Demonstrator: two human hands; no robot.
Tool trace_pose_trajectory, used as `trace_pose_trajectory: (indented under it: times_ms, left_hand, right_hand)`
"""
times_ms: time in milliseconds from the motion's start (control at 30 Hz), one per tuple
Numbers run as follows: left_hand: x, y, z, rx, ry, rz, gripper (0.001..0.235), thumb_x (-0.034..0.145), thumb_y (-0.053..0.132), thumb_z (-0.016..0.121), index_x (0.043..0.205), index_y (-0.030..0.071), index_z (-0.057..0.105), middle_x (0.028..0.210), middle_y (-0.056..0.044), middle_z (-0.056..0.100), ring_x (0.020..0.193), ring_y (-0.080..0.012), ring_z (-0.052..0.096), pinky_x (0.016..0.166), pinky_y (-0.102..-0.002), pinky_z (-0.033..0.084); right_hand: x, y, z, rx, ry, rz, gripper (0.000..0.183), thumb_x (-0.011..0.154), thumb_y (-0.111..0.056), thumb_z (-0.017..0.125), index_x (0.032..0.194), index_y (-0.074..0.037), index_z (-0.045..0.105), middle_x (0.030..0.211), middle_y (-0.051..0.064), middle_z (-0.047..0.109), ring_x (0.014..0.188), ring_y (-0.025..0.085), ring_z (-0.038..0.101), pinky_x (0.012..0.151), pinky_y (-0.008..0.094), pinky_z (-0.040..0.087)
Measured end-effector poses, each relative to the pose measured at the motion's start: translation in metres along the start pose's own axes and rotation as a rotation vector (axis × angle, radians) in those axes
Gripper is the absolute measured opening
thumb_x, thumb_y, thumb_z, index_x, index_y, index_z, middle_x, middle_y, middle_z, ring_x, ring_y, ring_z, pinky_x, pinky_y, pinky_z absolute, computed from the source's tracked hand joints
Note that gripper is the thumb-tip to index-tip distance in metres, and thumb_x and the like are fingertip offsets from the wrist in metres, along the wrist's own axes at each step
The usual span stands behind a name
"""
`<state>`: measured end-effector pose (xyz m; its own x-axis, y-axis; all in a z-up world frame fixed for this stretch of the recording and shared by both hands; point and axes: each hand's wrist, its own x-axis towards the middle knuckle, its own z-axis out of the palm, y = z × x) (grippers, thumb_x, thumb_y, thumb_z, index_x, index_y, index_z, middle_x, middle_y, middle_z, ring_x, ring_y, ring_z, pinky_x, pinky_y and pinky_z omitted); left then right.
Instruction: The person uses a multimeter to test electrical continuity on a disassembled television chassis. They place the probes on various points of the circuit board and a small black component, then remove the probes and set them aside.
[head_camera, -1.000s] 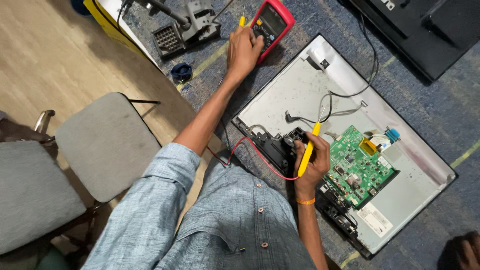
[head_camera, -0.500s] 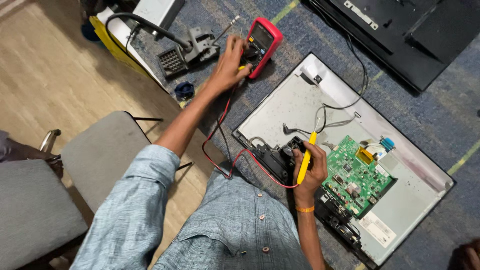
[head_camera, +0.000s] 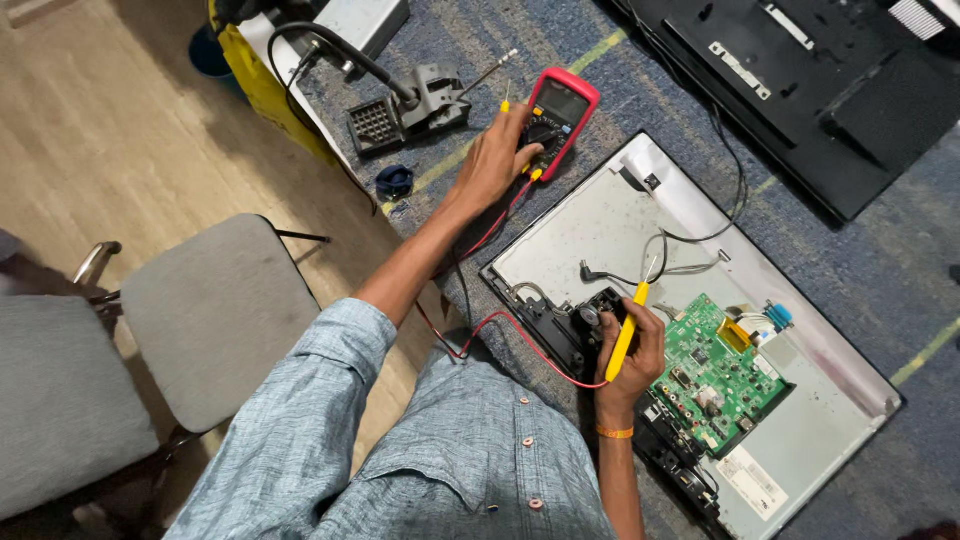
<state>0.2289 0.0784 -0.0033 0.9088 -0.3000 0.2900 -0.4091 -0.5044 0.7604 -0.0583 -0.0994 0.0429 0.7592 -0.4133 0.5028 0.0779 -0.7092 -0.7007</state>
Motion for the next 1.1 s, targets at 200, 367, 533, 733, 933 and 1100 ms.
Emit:
trace_pose_trajectory:
  times_ms: [200,367,533,733,933,1100]
  left_hand:
    - [0.006,0.006,-0.017,0.215,-0.096,0.274,0.025,0.1,0.012,0.061,0.121,0.015,0.05,0.127,-0.023,0.05,0.086,-0.0443,0.069,0.075,-0.052,0.056]
    - [0.006,0.007,-0.024,0.282,-0.178,0.232,0.022,0.099,0.01,0.057,0.12,0.017,0.055,0.129,-0.023,0.05,0.086,-0.045,0.068,0.076,-0.055,0.054]
    - [-0.004,-0.006,-0.018,0.098,0.112,0.093,0.03,0.099,0.012,0.061,0.129,0.012,0.056,0.121,-0.019,0.055,0.104,-0.0404,0.067,0.086,-0.046,0.058]
    - [0.0,-0.042,-0.021,0.521,-0.093,0.252,0.064,0.077,0.001,0.062,0.14,0.017,0.062,0.138,-0.028,0.05,0.118,-0.0481,0.053,0.089,-0.052,0.048]
    - [-0.01,-0.05,-0.027,0.514,-0.161,0.267,0.035,0.098,0.005,0.06,0.133,0.012,0.061,0.141,-0.029,0.051,0.123,-0.0457,0.054,0.097,-0.052,0.048]
    - [-0.06,-0.024,-0.048,0.307,0.063,0.34,0.046,0.097,-0.005,0.06,0.14,0.004,0.045,0.153,-0.03,0.046,0.13,-0.0474,0.057,0.104,-0.047,0.052]
  right_hand:
    - [0.0,0.001,0.002,0.004,0.0,0.014,0.029,0.094,-0.006,0.08,0.12,-0.003,0.067,0.111,0.012,0.067,0.097,0.022,0.066,0.086,0.032,0.054]
    - [-0.001,-0.001,0.001,-0.013,0.0,-0.01,0.029,0.093,-0.006,0.08,0.12,-0.003,0.067,0.11,0.012,0.067,0.097,0.022,0.066,0.086,0.033,0.054]
    - [0.002,-0.005,-0.001,0.005,0.002,-0.008,0.029,0.093,-0.005,0.08,0.12,-0.003,0.067,0.11,0.012,0.067,0.097,0.022,0.067,0.086,0.032,0.055]
    - [-0.003,-0.006,-0.003,0.028,-0.002,-0.027,0.033,0.094,-0.003,0.079,0.124,-0.003,0.064,0.113,0.013,0.065,0.099,0.025,0.065,0.09,0.034,0.054]
    - [-0.01,0.002,-0.007,0.043,-0.011,0.029,0.037,0.093,-0.007,0.083,0.124,-0.004,0.063,0.116,0.011,0.068,0.1,0.023,0.068,0.09,0.033,0.056]
    - [-0.006,0.0,-0.008,0.071,-0.004,0.071,0.039,0.091,-0.011,0.084,0.124,-0.006,0.063,0.117,0.01,0.068,0.102,0.022,0.07,0.09,0.033,0.058]
